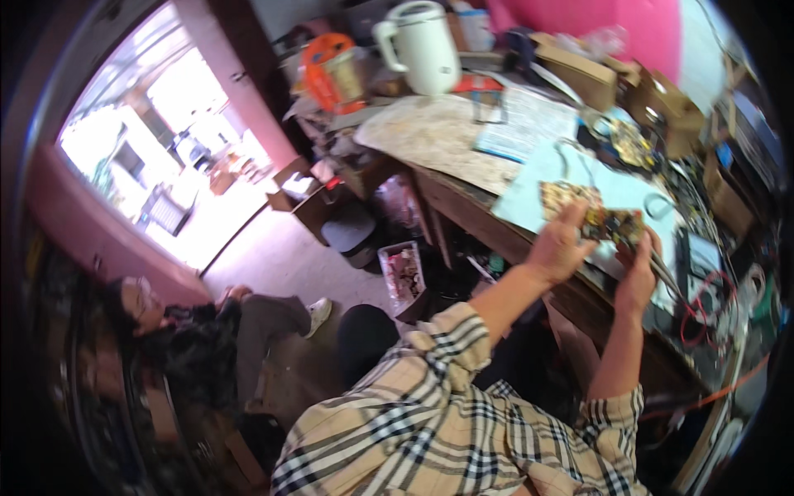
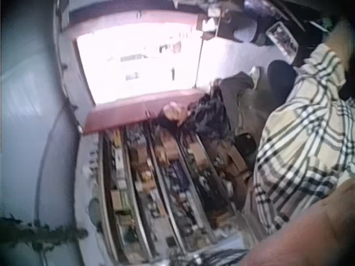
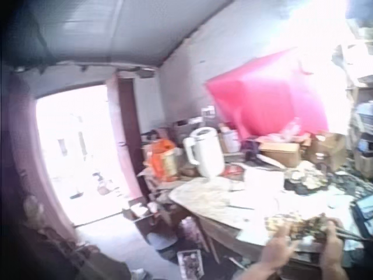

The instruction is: The person retrieves a circuit board from under the workbench and uses a multimeter to test various points on the board. They flip the board over to test both sides and then place it back on the table.

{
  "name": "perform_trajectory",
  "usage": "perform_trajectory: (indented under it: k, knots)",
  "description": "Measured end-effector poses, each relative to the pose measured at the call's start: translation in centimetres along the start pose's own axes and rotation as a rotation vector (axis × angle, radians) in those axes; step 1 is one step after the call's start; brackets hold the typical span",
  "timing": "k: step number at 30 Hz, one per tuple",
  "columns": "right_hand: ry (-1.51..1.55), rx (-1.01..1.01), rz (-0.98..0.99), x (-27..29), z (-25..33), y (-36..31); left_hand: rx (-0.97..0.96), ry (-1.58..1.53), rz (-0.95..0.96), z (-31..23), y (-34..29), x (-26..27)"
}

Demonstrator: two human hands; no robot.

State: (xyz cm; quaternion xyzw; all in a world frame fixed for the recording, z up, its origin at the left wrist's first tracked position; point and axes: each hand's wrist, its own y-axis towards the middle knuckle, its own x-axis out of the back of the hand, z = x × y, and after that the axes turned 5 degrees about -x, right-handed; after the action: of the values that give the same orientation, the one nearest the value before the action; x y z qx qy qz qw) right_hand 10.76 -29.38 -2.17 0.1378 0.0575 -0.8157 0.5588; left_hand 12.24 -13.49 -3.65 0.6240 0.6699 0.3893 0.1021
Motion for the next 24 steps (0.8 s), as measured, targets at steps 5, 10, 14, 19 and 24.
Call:
perform_trajectory:
  k: [5, 10, 14, 19, 24]
  knots:
    - [-0.079, 0.064, 0.036, 0.4, -0.7, 0.3, -0.091, 0.143, 0.008, 0.2, 0.1, 0.7]
    - [-0.183, 0.093, -0.005, 0.1, -0.5, 0.2, -0.073, 0.161, 0.131, 0.3, 1.1, 1.1]
    - [-0.218, 0.093, -0.022, -0.4, 0.5, -0.8, -0.067, 0.116, 0.156, 0.8, 1.0, 0.7]
    - [-0.480, 0.327, -0.036, 0.0, -1.1, -0.7, -0.042, 0.086, 0.158, 0.8, 0.6, 1.1]
    - [-0.521, 0.382, -0.063, 0.9, -2.1, 0.7, -0.026, 0.053, 0.187, 1.4, 0.6, 0.7]
